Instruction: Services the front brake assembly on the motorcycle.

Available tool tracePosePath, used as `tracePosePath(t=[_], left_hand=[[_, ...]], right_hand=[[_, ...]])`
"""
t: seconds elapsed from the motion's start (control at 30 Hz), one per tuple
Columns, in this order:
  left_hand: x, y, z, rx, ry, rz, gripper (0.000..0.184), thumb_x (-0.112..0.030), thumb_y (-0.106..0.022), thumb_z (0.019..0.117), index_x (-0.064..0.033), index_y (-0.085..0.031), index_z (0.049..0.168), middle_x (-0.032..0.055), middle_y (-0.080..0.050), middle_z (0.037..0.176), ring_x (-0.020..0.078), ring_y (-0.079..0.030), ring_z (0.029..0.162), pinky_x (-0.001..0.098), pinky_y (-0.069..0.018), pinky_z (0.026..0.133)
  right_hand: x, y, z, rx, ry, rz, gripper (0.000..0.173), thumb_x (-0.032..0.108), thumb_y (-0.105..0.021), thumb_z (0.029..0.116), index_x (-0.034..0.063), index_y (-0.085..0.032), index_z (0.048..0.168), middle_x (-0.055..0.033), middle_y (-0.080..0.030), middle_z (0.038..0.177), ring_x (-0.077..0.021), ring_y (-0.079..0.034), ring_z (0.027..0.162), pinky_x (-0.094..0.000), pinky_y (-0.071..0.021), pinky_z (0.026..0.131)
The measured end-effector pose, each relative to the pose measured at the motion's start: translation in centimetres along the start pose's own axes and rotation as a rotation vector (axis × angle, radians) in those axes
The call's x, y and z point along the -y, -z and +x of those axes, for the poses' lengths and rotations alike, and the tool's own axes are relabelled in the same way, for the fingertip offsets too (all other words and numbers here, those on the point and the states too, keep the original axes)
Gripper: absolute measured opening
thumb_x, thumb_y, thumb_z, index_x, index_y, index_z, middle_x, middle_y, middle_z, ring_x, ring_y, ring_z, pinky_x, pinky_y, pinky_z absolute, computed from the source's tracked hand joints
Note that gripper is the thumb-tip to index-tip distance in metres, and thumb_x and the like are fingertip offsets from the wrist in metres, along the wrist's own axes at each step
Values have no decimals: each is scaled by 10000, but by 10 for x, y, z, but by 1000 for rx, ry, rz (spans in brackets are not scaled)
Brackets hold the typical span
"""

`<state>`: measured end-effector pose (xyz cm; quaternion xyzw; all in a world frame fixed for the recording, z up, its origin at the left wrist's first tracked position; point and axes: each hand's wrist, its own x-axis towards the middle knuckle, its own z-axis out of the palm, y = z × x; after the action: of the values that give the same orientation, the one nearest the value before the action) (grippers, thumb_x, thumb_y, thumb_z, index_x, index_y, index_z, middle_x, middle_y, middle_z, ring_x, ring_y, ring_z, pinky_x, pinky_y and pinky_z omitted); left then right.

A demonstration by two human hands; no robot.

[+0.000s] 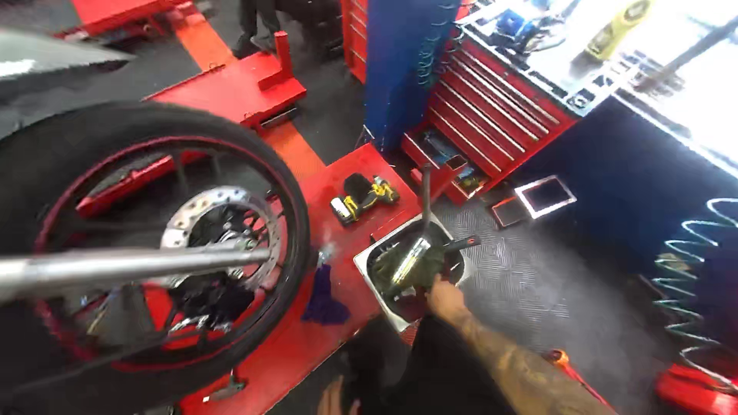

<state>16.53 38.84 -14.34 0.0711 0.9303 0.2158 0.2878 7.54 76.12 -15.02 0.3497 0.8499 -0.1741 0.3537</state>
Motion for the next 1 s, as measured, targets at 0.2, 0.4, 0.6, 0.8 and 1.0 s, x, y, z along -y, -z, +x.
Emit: tracePosePath(t=[0.2, 0.4, 0.6, 0.8, 1.0], left_hand=[[-213, -18, 128, 128, -400, 142, 695, -338, -770, 905, -58, -524, 1491, 199, -511, 1523, 368, -549, 1359, 532, -475, 1107], [-295, -93, 205, 279, -176, 397, 861, -365, -817, 848, -92, -424, 1564, 243, -551, 1445, 408, -633, 1215, 550, -556, 970], [-310, -80, 239, 579, -19, 458, 372, -332, -629, 998, -164, -669, 1326, 126, -665, 1332, 315, -692, 1135, 529, -562, 976], [-307, -51, 226, 371, -52, 440, 287, -287, -672, 957, -162, -734, 1208, 102, -698, 1227, 275, -690, 1117, 493, -579, 951], [-304, -35, 215, -99, -176, 303, 186, -200, -823, 760, -158, -789, 939, 290, -533, 1413, 481, -502, 1320, 580, -473, 1072]], right_hand=[[-41, 37, 52, 190, 336, 189, 396, 271, -545, 986, 95, -610, 1335, -243, -689, 1141, -448, -674, 1060, -654, -531, 869], [-129, 94, 112, 533, 576, 565, 453, 459, -550, 1026, 143, -628, 1342, -142, -712, 1108, -329, -678, 1053, -588, -504, 963], [-226, 96, 166, 618, 451, 619, 422, 472, -536, 1033, 170, -677, 1291, -92, -724, 1143, -260, -690, 1075, -536, -526, 994], [-256, 105, 185, 500, 295, 555, 414, 455, -533, 1036, 162, -668, 1296, -91, -728, 1138, -267, -692, 1082, -549, -528, 989], [-243, 106, 207, 372, 194, 681, 371, 429, -549, 1031, 170, -676, 1265, -86, -731, 1061, -273, -700, 1009, -563, -544, 921]])
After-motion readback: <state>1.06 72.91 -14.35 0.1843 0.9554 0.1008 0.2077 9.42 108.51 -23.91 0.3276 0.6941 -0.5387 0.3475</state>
